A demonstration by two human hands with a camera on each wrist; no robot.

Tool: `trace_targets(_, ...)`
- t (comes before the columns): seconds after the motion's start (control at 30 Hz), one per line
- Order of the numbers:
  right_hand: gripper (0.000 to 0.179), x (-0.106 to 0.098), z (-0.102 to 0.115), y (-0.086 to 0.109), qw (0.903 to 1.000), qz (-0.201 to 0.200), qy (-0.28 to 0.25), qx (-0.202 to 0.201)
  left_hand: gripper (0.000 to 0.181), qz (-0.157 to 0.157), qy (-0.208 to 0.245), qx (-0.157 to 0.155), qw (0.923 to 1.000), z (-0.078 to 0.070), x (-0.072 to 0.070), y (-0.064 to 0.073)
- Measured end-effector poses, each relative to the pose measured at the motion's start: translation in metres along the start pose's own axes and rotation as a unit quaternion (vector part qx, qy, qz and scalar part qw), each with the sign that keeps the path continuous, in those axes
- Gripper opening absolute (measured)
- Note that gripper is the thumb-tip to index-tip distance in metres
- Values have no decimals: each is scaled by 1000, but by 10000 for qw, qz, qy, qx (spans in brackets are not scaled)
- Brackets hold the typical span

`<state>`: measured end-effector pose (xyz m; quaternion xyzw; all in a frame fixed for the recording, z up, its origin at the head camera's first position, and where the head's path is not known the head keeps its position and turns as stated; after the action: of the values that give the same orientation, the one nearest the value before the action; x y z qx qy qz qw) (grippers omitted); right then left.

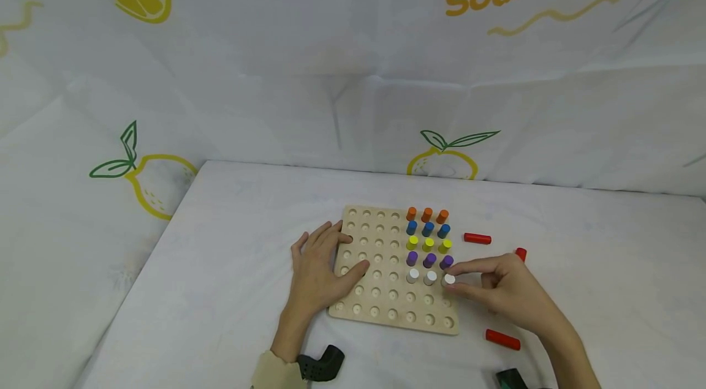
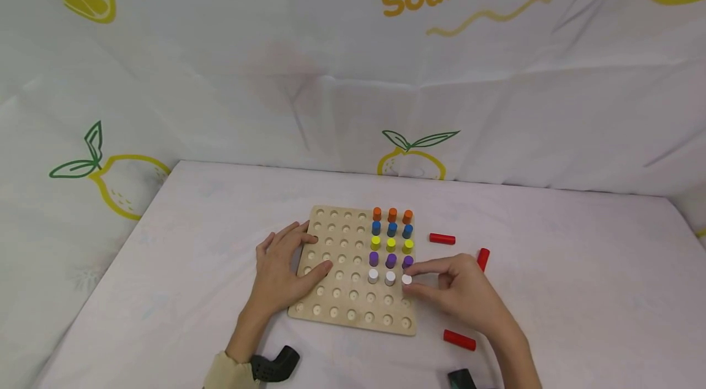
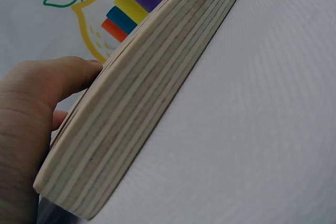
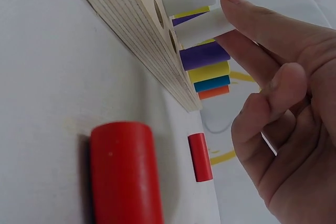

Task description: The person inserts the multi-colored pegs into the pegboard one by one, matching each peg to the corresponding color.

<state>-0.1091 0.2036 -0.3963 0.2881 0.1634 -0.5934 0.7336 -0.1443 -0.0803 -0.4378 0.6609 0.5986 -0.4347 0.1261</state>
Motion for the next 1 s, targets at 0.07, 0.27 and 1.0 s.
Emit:
trace_targets(0.07,20,1,-1,0,10000,42,31,79,42,-34,-25,39,10000,0,0,0)
trace_targets(0.27,21,1,-1,0,9999,49,65,130,42,-34,-49,48,10000,-1,-1,-1)
trace_targets(1.0,26,3,-7,-4,9991,233,31,362,42,-1,7,-20,10000,1,1,0)
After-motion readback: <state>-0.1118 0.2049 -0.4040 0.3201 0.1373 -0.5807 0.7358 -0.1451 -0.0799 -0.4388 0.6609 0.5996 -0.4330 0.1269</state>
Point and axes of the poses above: each hand's wrist, its own y-axis away from the middle knuckle, its own x-axis out of the palm, z = x × y, the point moved 7 cm from there along -y, towards the middle knuckle, and after that the axes turned 11 degrees about x, right-handed, at the moved point
